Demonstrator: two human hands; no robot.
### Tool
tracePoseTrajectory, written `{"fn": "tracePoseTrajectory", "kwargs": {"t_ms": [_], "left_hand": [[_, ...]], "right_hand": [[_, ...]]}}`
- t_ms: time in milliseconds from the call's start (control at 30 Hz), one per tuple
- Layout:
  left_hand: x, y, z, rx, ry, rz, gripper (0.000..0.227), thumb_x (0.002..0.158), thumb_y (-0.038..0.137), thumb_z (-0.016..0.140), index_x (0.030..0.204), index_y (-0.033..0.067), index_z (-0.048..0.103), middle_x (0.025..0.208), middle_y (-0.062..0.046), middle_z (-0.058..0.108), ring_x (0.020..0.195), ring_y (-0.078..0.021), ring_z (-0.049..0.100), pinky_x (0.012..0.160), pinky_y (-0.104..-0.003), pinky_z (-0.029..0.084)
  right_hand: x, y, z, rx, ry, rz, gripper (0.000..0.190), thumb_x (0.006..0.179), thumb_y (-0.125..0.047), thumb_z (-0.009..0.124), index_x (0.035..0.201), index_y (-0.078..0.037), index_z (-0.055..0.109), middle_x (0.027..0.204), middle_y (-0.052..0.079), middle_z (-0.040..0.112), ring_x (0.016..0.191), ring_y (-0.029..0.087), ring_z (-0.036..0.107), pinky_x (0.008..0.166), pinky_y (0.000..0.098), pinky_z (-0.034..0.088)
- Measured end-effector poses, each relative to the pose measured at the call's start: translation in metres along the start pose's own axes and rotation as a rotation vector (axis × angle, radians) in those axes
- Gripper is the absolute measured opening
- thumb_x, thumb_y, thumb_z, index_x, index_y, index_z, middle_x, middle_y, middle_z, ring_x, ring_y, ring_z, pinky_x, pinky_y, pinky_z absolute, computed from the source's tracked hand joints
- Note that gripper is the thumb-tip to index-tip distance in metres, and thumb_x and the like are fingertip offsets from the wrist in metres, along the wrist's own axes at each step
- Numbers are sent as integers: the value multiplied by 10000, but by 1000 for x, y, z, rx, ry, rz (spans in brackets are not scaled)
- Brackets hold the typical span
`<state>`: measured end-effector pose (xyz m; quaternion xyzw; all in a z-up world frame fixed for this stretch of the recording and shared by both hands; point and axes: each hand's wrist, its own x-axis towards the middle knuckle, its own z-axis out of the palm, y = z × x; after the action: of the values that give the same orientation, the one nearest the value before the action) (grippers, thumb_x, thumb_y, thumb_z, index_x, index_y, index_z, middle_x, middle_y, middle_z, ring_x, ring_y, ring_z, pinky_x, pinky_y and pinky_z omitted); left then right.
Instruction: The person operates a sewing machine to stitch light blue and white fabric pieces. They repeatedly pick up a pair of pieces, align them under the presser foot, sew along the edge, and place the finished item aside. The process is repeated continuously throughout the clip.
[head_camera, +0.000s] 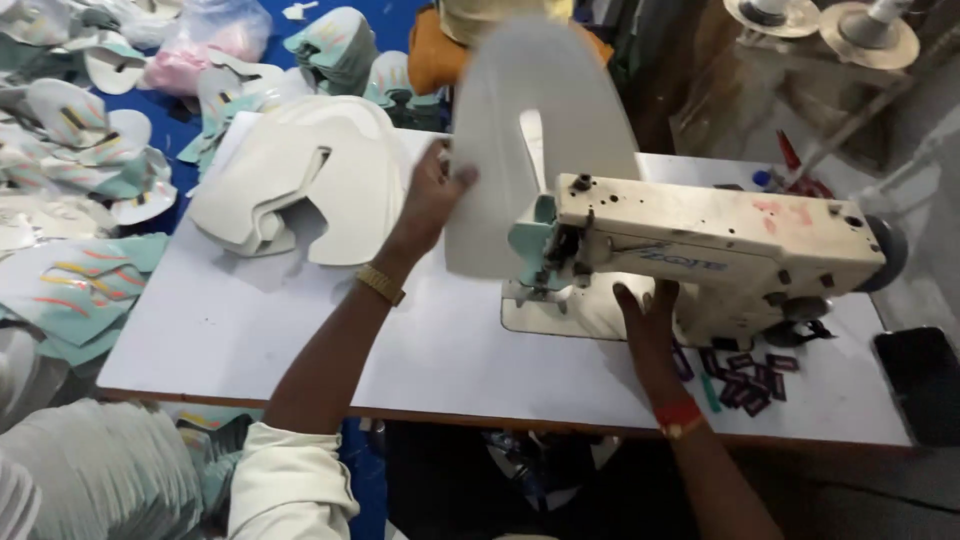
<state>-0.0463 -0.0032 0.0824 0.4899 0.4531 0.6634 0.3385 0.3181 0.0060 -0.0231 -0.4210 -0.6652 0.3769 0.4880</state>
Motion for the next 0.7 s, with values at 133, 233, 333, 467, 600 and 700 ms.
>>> {"fn": "tracePoseTrajectory", "kwargs": {"t_ms": [133,233,333,467,600,700], "left_hand": [[-10,-73,2,168,-183,-68,411,939,104,710,1296,10,530,1126,-164,688,1002,-276,670,855,-406,552],[-25,-47,16,469,-237,9,458,930,157,725,1322,13,538,1114,-168,708,999,-324,696,867,-441,542],[-52,6,29,621,-227,-246,645,918,196,704,1482,96,407,983,-224,699,889,-378,707,813,-467,545],[-99,-32,11,761,-248,87,340,951,71,634,1288,34,617,1030,-202,727,939,-364,708,846,-443,560],[-124,12,14,835,-476,250,343,942,-29,565,1219,68,743,1156,-151,736,1052,-301,693,907,-385,572],[-99,40,28,1049,-614,435,263,747,208,778,1002,155,815,1138,-133,731,1072,-312,591,936,-377,554]], "right_hand": [[26,26,-1,-3,39,239,656,970,-247,685,1540,-71,410,1451,168,503,1248,290,505,1030,434,465],[28,39,-6,-169,-132,167,573,978,-194,691,1464,-11,451,1375,175,568,1213,257,560,1013,394,471],[13,28,-12,-275,-263,118,519,982,-159,695,1414,30,477,1324,180,611,1190,236,598,1001,366,476],[-20,-14,-34,-361,-294,11,576,935,-40,573,1505,-57,494,1233,211,523,1065,307,569,887,389,498],[-38,-60,-50,-415,-495,-32,509,961,43,480,1381,-168,676,1140,126,656,997,299,644,923,386,521],[-14,-80,-43,-730,-634,-225,458,871,-2,631,1298,-149,707,1045,93,639,1059,312,541,953,429,480]]}}
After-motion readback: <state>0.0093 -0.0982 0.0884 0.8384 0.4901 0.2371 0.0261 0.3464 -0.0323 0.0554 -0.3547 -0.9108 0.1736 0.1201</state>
